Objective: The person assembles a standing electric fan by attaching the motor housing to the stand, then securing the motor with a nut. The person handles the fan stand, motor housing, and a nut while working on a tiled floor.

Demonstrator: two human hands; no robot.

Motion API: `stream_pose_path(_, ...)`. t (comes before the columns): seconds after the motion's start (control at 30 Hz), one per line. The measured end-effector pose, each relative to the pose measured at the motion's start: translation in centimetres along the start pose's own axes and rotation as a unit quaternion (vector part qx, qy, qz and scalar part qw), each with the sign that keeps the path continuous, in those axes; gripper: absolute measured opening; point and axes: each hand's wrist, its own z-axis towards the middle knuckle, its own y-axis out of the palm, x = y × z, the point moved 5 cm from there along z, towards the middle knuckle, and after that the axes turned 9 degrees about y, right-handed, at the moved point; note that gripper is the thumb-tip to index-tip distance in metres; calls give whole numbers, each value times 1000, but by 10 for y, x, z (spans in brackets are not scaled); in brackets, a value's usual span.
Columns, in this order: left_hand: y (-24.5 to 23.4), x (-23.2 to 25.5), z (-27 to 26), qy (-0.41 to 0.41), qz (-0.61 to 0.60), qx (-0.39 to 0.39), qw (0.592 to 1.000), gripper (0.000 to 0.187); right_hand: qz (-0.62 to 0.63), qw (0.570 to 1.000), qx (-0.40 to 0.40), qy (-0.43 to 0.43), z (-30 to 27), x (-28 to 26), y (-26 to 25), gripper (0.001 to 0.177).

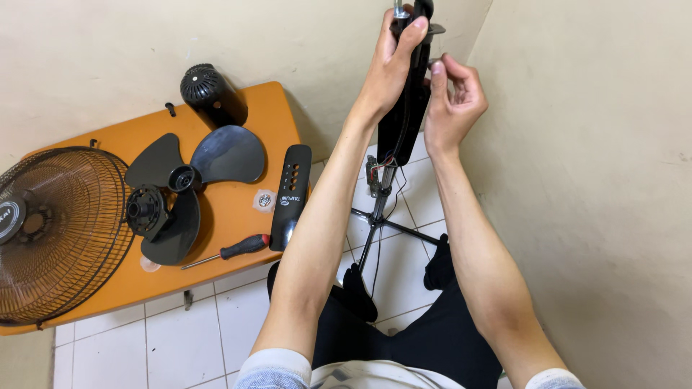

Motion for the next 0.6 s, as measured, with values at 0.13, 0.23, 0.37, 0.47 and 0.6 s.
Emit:
stream_pose_path(0.13,-1,2,-4,21,-6,-13,1000,38,60,993,-6,100,8,6,4,25)
stream_pose_path(0.23,0,8,-13,26,-14,-19,999,42,69,988,-16,141,14,5,2,25)
stream_pose_path(0.37,-1,13,-22,27,-24,-24,999,55,66,987,-42,137,13,3,-1,24)
stream_pose_path(0.47,0,16,-27,63,4,-35,997,62,96,983,-34,151,13,7,-2,19)
stream_pose_path(0.6,-2,12,-29,59,17,-50,997,68,94,987,-31,130,9,4,-4,18)
